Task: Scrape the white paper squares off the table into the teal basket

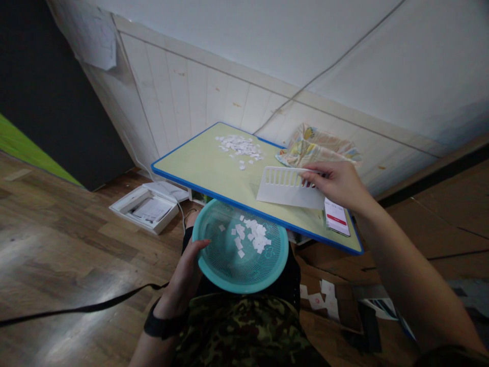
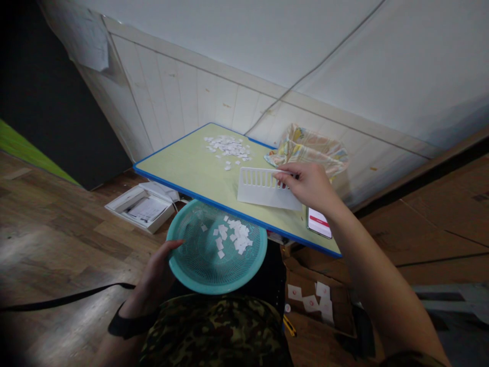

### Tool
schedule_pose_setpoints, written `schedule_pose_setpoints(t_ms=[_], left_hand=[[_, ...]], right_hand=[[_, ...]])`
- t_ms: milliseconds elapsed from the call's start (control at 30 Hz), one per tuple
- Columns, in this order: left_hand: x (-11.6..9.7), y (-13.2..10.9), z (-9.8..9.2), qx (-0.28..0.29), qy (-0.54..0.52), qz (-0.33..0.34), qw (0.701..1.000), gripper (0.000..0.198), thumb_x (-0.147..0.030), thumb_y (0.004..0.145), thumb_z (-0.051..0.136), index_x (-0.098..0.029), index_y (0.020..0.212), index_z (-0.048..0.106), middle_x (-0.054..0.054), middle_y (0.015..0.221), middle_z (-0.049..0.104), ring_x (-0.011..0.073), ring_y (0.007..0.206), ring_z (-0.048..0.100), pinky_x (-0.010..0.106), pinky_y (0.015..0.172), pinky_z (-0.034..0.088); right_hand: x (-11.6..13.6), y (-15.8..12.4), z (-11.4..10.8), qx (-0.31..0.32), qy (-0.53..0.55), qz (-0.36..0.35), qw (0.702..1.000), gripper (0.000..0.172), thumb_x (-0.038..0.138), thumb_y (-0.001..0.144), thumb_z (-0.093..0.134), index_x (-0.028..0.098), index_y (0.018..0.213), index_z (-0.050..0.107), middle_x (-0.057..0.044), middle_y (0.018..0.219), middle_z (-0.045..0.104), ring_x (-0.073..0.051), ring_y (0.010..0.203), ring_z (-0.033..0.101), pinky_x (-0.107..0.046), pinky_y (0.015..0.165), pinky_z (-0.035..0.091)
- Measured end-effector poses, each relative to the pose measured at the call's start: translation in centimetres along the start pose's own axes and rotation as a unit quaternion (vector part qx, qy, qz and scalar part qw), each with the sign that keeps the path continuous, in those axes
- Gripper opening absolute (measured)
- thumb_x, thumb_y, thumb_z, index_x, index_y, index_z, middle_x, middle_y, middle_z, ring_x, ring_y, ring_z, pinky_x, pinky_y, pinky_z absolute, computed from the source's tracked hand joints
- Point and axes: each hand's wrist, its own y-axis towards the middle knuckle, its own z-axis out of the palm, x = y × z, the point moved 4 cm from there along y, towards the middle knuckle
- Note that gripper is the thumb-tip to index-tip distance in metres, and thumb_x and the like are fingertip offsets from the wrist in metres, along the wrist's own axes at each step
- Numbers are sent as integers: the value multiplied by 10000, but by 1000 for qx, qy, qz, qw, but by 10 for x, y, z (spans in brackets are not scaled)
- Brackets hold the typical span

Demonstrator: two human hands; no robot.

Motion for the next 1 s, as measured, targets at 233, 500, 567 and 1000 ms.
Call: schedule_pose_setpoints(t_ms=[233, 500, 567, 1000], left_hand=[[2, 1, 1, -6, 5, -5, 1000, 547, -230, 697, 809, -192, 1238, 742, 84, 1136, 834, 385, 1070, 763, 448, 887, 617], [3, 0, -5, -29, 1, -27, 999, 443, -211, 709, 822, -212, 1149, 776, 69, 1159, 833, 401, 1168, 722, 467, 946, 606], [3, 1, -6, -28, 3, -25, 999, 404, -211, 710, 816, -194, 1111, 777, 76, 1160, 831, 396, 1180, 715, 455, 957, 599], [7, 1, -4, -12, 16, -17, 1000, 501, -257, 716, 813, -186, 1206, 741, 78, 1149, 831, 396, 1242, 682, 450, 988, 568]], right_hand=[[6, 24, 14, -9, -23, -19, 1000, 317, 434, 937, 610, 202, 968, 823, -66, 843, 796, -247, 778, 711, -339, 716, 480], [8, 48, 12, -28, -22, -23, 999, 322, 423, 928, 621, 186, 992, 829, -58, 819, 790, -232, 757, 695, -326, 705, 466], [7, 43, 6, -29, -31, -22, 999, 326, 427, 924, 623, 186, 991, 833, -63, 833, 794, -238, 758, 701, -334, 703, 467], [9, 12, -6, 8, -26, -11, 1000, 312, 462, 938, 608, 246, 974, 830, -50, 826, 799, -253, 783, 723, -349, 700, 504]])
